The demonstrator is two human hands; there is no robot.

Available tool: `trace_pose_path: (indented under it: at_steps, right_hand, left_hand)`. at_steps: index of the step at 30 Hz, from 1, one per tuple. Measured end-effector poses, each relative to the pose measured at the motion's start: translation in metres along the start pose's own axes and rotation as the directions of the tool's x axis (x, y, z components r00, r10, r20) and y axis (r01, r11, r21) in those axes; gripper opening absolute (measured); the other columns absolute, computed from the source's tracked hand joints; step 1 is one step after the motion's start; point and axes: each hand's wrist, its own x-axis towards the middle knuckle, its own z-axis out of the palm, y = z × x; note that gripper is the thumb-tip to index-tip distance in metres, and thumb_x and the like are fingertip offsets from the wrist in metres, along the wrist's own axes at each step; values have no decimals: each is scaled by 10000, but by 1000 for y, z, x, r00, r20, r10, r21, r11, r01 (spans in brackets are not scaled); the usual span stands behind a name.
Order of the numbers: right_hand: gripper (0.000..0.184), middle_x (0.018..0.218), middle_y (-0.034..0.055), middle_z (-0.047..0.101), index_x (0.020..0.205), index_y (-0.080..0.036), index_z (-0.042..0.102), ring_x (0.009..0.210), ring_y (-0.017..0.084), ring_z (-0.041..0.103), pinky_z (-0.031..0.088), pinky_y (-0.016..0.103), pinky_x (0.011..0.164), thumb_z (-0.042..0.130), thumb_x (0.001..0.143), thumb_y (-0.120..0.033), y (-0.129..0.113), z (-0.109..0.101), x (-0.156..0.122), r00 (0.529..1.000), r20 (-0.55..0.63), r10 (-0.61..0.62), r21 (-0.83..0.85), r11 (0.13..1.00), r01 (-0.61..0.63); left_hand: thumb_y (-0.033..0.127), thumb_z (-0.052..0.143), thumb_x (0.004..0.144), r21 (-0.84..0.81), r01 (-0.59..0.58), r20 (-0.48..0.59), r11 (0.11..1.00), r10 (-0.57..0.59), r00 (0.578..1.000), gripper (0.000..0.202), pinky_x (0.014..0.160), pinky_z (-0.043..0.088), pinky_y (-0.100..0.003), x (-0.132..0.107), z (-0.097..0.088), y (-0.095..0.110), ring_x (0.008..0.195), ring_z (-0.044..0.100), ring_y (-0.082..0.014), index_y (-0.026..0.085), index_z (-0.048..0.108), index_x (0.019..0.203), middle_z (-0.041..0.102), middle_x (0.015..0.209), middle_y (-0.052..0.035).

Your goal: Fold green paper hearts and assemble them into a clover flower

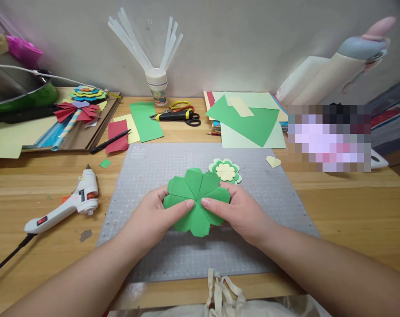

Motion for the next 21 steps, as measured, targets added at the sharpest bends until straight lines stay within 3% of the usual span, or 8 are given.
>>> trace_pose_path:
  at_steps: [5,10,15,21]
  right_hand:
    - [383,783,2,705,943,-180,684,706,144,643,507,252,651,845,643,-354,2,0,2,998,54,42,84,995,-47]
    - [348,756,2,682,885,-172,671,688,143,626,507,269,657,817,684,-415,5,-3,4,997,46,54,76,995,-58]
    - [341,655,-15,626,809,-160,654,553,108,544,423,229,513,819,670,-424,7,-5,6,997,-6,82,23,996,-81]
    - [329,699,1,674,795,-166,684,639,147,615,505,269,606,860,606,-370,3,-3,4,998,-17,64,43,997,-63]
  left_hand:
    - [411,820,673,26,47,21,999,-47,999,375,638,540,-247,1,0,-1,677,652,-154,143,704,908,747,817,-53]
    - [433,790,711,8,35,9,999,-35,999,349,606,527,-242,0,-2,-4,634,626,-140,143,701,885,734,782,-48]
    - [425,802,705,-13,21,4,1000,-21,1000,337,614,534,-235,1,-4,-5,644,632,-135,145,712,871,731,766,-33]
    - [383,804,717,16,13,35,1000,-13,999,275,622,537,-232,3,-5,-5,647,640,-131,147,735,841,732,758,-23]
